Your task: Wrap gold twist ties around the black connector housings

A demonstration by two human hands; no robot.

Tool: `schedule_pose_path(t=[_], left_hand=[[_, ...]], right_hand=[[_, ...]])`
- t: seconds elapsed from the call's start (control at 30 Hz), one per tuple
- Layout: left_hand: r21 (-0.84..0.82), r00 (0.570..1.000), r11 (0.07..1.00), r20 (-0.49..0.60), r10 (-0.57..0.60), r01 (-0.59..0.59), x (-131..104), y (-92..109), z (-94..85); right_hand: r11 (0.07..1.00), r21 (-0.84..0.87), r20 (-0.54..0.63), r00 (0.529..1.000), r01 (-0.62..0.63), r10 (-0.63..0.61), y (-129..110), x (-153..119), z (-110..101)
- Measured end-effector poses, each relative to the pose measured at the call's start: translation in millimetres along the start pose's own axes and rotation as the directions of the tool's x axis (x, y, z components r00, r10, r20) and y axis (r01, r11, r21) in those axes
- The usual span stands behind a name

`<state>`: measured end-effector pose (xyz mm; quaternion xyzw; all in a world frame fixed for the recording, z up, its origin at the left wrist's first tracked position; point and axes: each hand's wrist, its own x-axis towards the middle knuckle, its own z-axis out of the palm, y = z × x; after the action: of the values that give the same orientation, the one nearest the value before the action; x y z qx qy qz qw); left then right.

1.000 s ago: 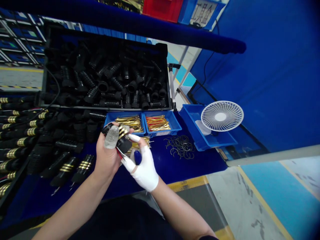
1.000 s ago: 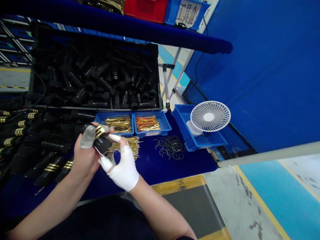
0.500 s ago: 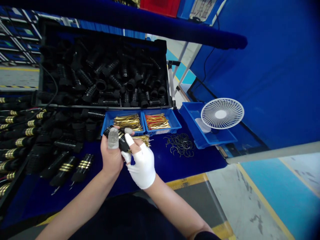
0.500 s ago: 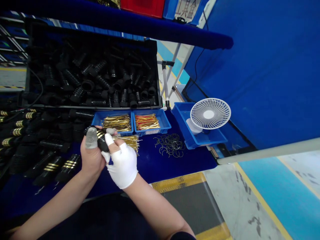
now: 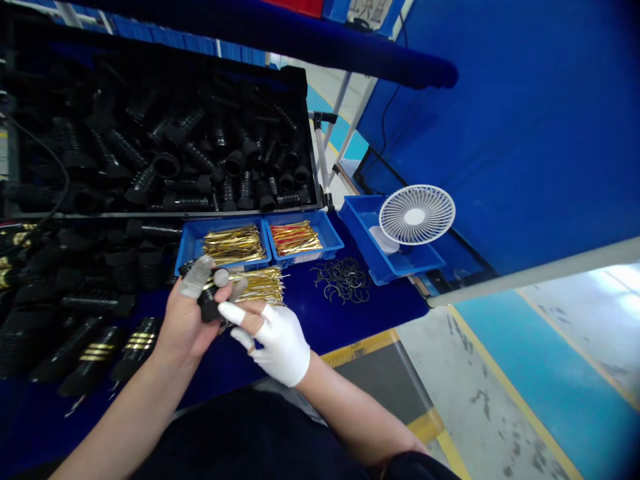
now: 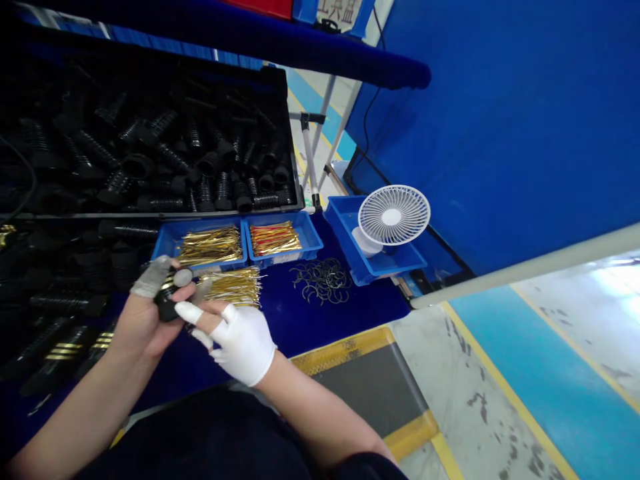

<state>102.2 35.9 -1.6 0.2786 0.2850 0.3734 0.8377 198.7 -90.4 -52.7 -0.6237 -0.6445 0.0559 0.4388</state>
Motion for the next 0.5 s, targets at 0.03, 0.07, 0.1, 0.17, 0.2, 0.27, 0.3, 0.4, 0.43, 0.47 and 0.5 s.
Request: schedule_pose_path(t=[0.03, 0.07, 0.1, 0.17, 0.2, 0.27, 0.3, 0.4, 0.43, 0.47, 0.5], left_hand=[[-0.014, 1.0, 1.0, 0.018, -0.019, 0.019, 0.7, 0.5, -2.1], [-0.012, 0.999, 0.999, 0.033, -0.04, 0.04, 1.1, 0.5, -3.4], [0.007, 0.997, 0.998, 0.046, -0.058, 0.058, 0.7, 0.0, -3.7], [0.079, 0.993, 0.993, 0.069, -0.097, 0.091, -2.7, -2.4, -2.1], [0.115, 0.988, 0.986, 0.083, -0.13, 0.12, -6.0, -4.2, -0.9], [0.18, 0.969, 0.965, 0.123, -0.213, 0.189, -14.9, -9.5, 0.3], [0.223, 0.958, 0.951, 0.139, -0.25, 0.216, -20.0, -13.2, -0.7], [0.392, 0.93, 0.887, 0.163, -0.329, 0.245, -35.3, -29.5, -11.7], [0.441, 0.924, 0.861, 0.153, -0.352, 0.255, -39.4, -36.1, -17.2], [0.475, 0.918, 0.838, 0.134, -0.372, 0.27, -42.9, -43.0, -23.0], [0.495, 0.914, 0.82, 0.115, -0.389, 0.286, -45.6, -49.5, -28.4]], right_hand=[[0.999, 0.031, -0.038, 0.999, -0.022, 0.023, 4.7, -1.5, -6.6], [0.996, 0.065, -0.105, 0.992, -0.061, 0.068, 9.1, -2.1, -14.1], [0.988, 0.111, -0.184, 0.975, -0.103, 0.123, 13.0, -2.1, -21.8], [0.965, 0.223, -0.321, 0.923, -0.142, 0.21, 19.3, -1.9, -35.4], [0.953, 0.272, -0.364, 0.902, -0.135, 0.231, 22.0, -2.5, -40.1], [0.934, 0.337, -0.396, 0.883, -0.117, 0.253, 27.1, -6.1, -43.6], [0.923, 0.362, -0.389, 0.879, -0.13, 0.276, 29.4, -8.9, -42.6], [0.817, 0.512, -0.306, 0.832, -0.266, 0.463, 30.7, -18.4, -33.7], [0.742, 0.602, -0.272, 0.797, -0.295, 0.539, 28.1, -20.6, -30.7], [0.649, 0.702, -0.24, 0.761, -0.293, 0.603, 23.8, -22.0, -28.4], [0.549, 0.794, -0.211, 0.73, -0.259, 0.65, 18.0, -22.4, -26.8]])
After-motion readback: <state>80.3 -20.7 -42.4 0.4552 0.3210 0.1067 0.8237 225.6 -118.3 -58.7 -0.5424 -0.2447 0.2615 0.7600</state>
